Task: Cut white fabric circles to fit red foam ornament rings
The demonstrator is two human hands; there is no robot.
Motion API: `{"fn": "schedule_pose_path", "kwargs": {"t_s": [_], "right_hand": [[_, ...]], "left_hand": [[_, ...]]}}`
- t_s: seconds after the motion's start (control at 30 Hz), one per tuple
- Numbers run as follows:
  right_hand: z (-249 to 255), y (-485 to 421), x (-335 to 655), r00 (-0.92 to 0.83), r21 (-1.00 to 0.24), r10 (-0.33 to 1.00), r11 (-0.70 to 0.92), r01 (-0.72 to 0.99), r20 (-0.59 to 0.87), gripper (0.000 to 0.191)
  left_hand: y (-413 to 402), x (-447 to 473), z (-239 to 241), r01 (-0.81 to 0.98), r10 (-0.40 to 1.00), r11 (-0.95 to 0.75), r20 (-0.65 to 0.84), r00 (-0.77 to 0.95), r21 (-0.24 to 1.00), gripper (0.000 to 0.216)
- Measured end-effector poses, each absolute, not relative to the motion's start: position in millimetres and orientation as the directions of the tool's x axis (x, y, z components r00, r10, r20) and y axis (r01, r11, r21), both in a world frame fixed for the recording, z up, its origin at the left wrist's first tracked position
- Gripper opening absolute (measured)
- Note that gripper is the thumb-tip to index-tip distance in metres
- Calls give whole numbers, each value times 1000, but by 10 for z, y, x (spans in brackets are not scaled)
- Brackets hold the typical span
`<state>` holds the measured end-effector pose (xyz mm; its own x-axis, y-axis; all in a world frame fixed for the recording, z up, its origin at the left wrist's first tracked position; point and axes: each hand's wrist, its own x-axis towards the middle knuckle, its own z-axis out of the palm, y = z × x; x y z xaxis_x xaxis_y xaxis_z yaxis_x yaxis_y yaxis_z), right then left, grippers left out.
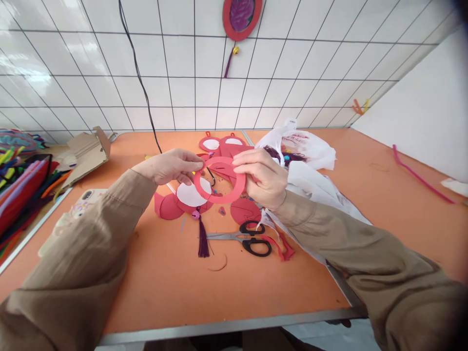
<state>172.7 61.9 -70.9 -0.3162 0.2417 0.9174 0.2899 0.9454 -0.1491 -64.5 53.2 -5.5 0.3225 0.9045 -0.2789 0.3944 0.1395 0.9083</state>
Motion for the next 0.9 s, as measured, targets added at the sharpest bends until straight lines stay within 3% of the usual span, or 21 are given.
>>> {"fn": "schedule_pose_path", "kwargs": {"t_s": [0.1,0.27,0.37,0.5,0.67,0.9], "right_hand": [[-718,623,1727,-319,-168,269,935,312,909,18],[-672,574,1699,-281,-176,271,931,320,921,18],[-654,551,1663,-204,-376,452,869,323,868,18],[-673,587,1642,-160,-704,716,698,132,680,21],[-675,619,1667,-269,-930,892,365,-43,363,27],[-668,580,1619,-321,-922,924,296,251,209,30]], "left_hand": [[529,-653,-53,399,868,106,-281,409,911,12],[518,-656,-12,390,871,110,-277,405,914,9],[504,-644,16,392,888,123,-277,368,912,8],[480,-621,52,402,909,140,-278,310,905,9],[491,-633,41,406,925,125,-254,282,905,10],[542,-678,-58,602,945,66,-244,219,796,24]]}}
